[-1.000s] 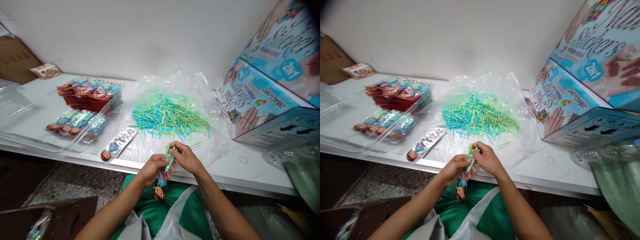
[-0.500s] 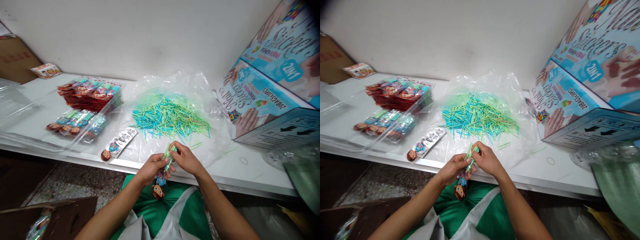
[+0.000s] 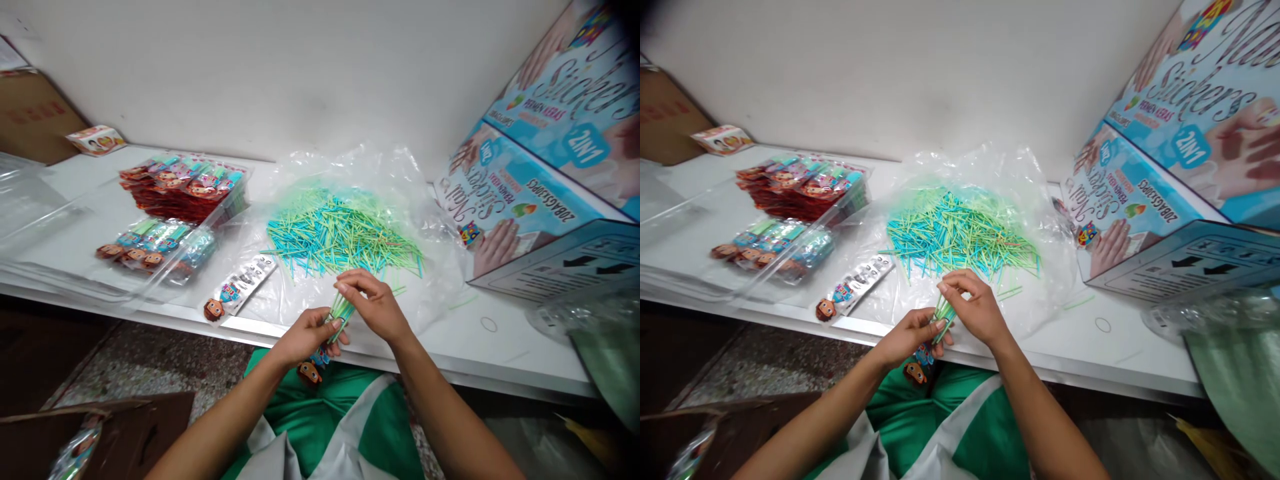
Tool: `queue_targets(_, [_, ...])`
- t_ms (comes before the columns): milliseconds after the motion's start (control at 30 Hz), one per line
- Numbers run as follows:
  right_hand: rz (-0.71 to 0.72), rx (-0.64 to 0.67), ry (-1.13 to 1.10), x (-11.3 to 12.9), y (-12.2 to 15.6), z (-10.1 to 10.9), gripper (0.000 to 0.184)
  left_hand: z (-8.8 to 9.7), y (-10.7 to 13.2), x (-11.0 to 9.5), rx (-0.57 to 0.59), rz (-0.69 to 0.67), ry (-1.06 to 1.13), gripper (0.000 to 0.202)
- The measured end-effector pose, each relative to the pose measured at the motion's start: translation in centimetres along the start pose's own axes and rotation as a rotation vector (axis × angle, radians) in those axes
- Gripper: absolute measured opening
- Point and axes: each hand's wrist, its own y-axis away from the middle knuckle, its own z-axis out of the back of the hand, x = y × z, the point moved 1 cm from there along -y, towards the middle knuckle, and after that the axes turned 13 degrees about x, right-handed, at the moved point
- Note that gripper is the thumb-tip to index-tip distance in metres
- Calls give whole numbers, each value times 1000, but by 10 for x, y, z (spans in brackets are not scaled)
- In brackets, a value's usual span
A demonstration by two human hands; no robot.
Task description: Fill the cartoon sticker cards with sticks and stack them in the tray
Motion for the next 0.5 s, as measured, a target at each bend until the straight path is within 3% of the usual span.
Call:
queue_targets(133, [65, -245, -135, 8, -2, 9, 17, 4, -1, 1, -23, -51, -25, 34])
queue_targets(233, [24, -299, -270, 7, 2, 12, 19, 7, -1, -2, -84, -105, -37, 32])
queue_targets(367, [-144, -70, -106, -1, 12, 1, 19, 11, 1, -10, -223, -213, -81, 31])
queue_targets(433, [-178, 37, -19, -4, 15, -8, 18, 11, 2, -13, -232, -255, -114, 29])
queue_targets(500, [-149, 61, 0, -5, 16, -13, 19, 12, 3, -15, -218, -291, -144, 27])
